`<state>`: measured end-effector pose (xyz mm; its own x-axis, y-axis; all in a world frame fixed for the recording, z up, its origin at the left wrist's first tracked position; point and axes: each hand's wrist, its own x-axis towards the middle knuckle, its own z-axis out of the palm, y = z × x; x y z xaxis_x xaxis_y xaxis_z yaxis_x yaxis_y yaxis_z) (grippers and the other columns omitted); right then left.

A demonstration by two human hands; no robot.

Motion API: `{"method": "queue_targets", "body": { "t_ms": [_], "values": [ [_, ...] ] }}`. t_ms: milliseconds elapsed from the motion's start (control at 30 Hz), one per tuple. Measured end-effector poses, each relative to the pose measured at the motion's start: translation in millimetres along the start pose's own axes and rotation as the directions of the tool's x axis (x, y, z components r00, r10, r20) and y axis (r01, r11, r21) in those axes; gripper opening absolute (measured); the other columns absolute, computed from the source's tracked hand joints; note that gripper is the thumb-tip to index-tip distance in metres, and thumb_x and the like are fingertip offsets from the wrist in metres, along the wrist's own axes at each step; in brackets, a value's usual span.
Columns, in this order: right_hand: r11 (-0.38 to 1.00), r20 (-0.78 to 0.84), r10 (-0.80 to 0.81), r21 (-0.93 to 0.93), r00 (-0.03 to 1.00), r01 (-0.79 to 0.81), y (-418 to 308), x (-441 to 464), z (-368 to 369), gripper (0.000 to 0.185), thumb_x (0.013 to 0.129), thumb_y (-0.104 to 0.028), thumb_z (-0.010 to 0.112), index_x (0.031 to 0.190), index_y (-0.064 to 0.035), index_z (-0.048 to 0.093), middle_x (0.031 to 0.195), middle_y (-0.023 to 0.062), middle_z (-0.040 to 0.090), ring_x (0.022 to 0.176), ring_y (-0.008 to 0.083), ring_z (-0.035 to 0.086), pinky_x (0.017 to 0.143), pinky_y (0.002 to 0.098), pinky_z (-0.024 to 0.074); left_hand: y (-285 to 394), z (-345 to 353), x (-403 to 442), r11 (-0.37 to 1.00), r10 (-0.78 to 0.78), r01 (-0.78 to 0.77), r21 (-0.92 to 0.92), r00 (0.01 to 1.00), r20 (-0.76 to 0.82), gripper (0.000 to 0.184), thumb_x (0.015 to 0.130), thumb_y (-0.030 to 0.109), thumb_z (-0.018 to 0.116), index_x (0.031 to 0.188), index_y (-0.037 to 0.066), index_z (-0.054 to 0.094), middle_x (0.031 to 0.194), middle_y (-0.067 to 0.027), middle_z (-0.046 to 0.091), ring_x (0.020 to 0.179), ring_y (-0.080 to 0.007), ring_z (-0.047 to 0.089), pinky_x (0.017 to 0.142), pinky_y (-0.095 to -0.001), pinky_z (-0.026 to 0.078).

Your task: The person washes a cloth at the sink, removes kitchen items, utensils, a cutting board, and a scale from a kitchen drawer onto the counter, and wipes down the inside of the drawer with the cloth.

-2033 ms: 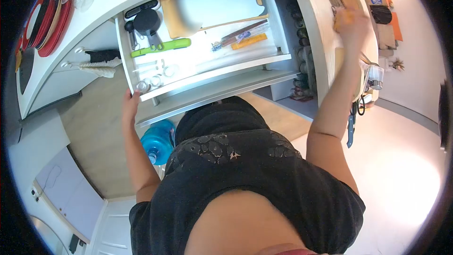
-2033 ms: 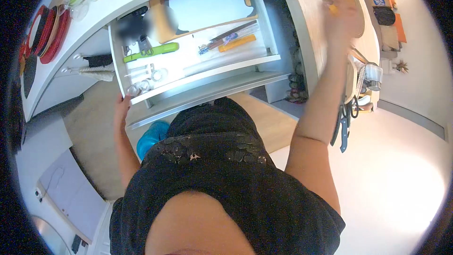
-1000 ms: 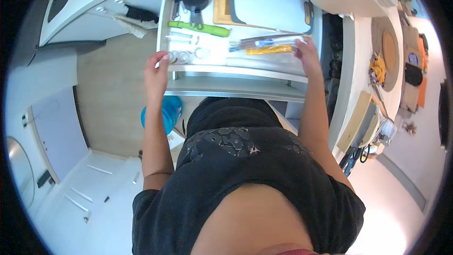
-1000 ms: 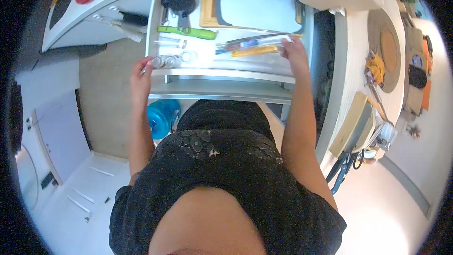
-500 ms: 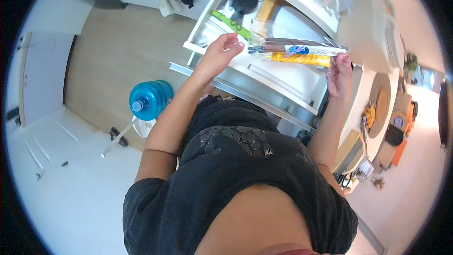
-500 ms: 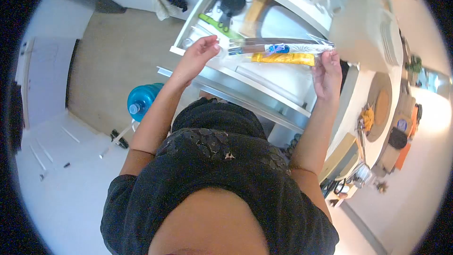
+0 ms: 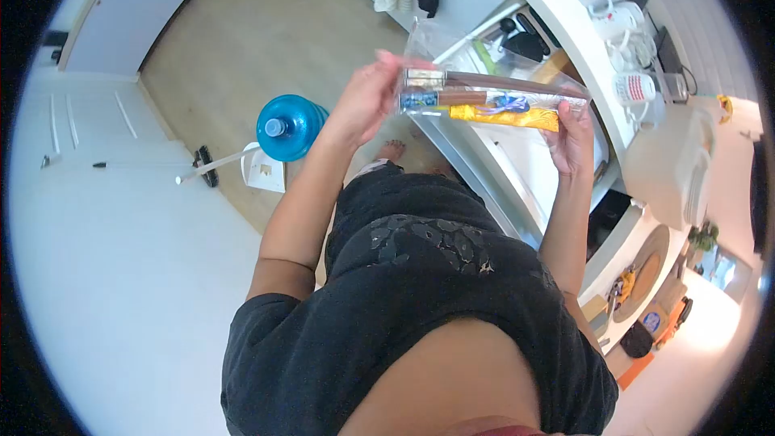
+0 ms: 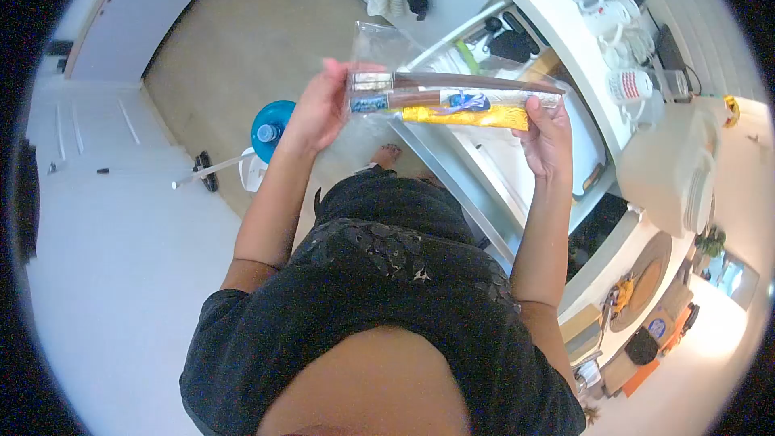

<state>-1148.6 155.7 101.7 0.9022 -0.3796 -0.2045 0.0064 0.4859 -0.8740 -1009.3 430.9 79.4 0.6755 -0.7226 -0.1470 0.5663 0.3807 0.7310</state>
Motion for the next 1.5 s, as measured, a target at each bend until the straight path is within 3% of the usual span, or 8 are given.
{"method": "queue_targets", "body": {
  "t_ms": [233,267,667,833,1267,1367,1433,1500],
  "values": [
    [0.979,0.089,0.147,0.129,0.985,-0.158,33,11,41,0.026,0.083,-0.008,0.060,0.107,-0.0078,0.049,0.093,0.0079,0.059,0.070,0.0169,0.064,0.042,0.0208,0.0545,-10,-35,-27,0.677,-0.367,0.463,-0.572,0.886,0.284,0.058,0.086,0.052,0.048,0.110,-0.001,0.053,0.104,-0.0172,0.061,0.090,-0.0316,0.062,0.070,-0.0490,0.053],
    [0.975,0.044,0.174,0.134,0.984,-0.178,36,11,44,0.025,0.083,-0.008,0.060,0.106,-0.0084,0.050,0.092,0.0077,0.059,0.069,0.0155,0.063,0.039,0.0197,0.0528,-10,-40,-34,0.773,-0.442,0.387,-0.502,0.897,0.012,0.051,0.085,0.046,0.053,0.107,0.001,0.055,0.098,-0.0154,0.062,0.081,-0.0289,0.064,0.067,-0.0461,0.054],
    [0.979,-0.021,0.203,-0.029,0.979,-0.204,67,28,54,0.028,0.081,-0.016,0.066,0.104,-0.0104,0.052,0.089,0.0029,0.059,0.070,0.0115,0.060,0.047,0.0182,0.0497,-7,-85,-55,0.979,-0.045,-0.035,-0.201,0.922,-0.385,0.012,0.088,0.017,0.055,0.091,0.005,0.055,0.080,-0.0012,0.054,0.070,-0.0123,0.053,0.065,-0.0272,0.046],
    [0.968,0.033,0.242,-0.078,0.970,-0.238,67,32,54,0.028,0.080,-0.017,0.067,0.104,-0.0130,0.052,0.088,0.0013,0.059,0.070,0.0094,0.058,0.044,0.0177,0.0451,3,-88,-60,0.961,0.208,-0.275,0.015,0.686,-0.697,0.013,0.092,0.020,0.050,0.082,0.012,0.045,0.072,0.0019,0.044,0.062,-0.0081,0.043,0.054,-0.0225,0.034],
    [0.946,0.113,0.325,-0.042,0.939,-0.322,78,54,74,0.032,0.081,-0.017,0.066,0.106,-0.0100,0.049,0.092,0.0044,0.058,0.075,0.0131,0.060,0.049,0.0206,0.0504,6,-112,-84,0.965,0.229,-0.258,0.054,0.720,-0.655,0.007,0.091,0.018,0.051,0.094,0.012,0.049,0.082,-0.0001,0.049,0.073,-0.0099,0.048,0.068,-0.0246,0.042],
    [0.955,0.107,0.293,0.024,0.950,-0.297,86,54,74,0.032,0.081,-0.016,0.065,0.107,-0.0099,0.048,0.096,0.0058,0.057,0.078,0.0159,0.060,0.052,0.0234,0.0530,5,-103,-80,0.944,0.330,-0.175,0.280,0.457,-0.826,0.014,0.090,0.019,0.053,0.099,0.008,0.050,0.087,-0.0029,0.049,0.079,-0.0140,0.049,0.073,-0.0274,0.042],
    [0.963,0.084,0.260,0.050,0.962,-0.264,88,56,75,0.032,0.082,-0.015,0.065,0.107,-0.0100,0.047,0.097,0.0066,0.057,0.080,0.0173,0.061,0.054,0.0251,0.0547,13,-94,-82,0.285,0.928,0.290,0.913,0.154,-0.339,0.026,0.090,0.021,0.053,0.108,0.003,0.049,0.097,-0.0063,0.051,0.089,-0.0184,0.050,0.081,-0.0301,0.041],
    [0.969,0.125,0.240,0.031,0.963,-0.246,88,55,78,0.031,0.082,-0.015,0.064,0.107,-0.0103,0.046,0.099,0.0075,0.056,0.086,0.0198,0.061,0.059,0.0286,0.0567,29,-80,-83,0.247,0.873,0.224,0.943,0.371,-0.317,0.031,0.091,0.023,0.052,0.113,0.001,0.048,0.101,-0.0082,0.052,0.094,-0.0201,0.050,0.084,-0.0310,0.041]
  ]
}}
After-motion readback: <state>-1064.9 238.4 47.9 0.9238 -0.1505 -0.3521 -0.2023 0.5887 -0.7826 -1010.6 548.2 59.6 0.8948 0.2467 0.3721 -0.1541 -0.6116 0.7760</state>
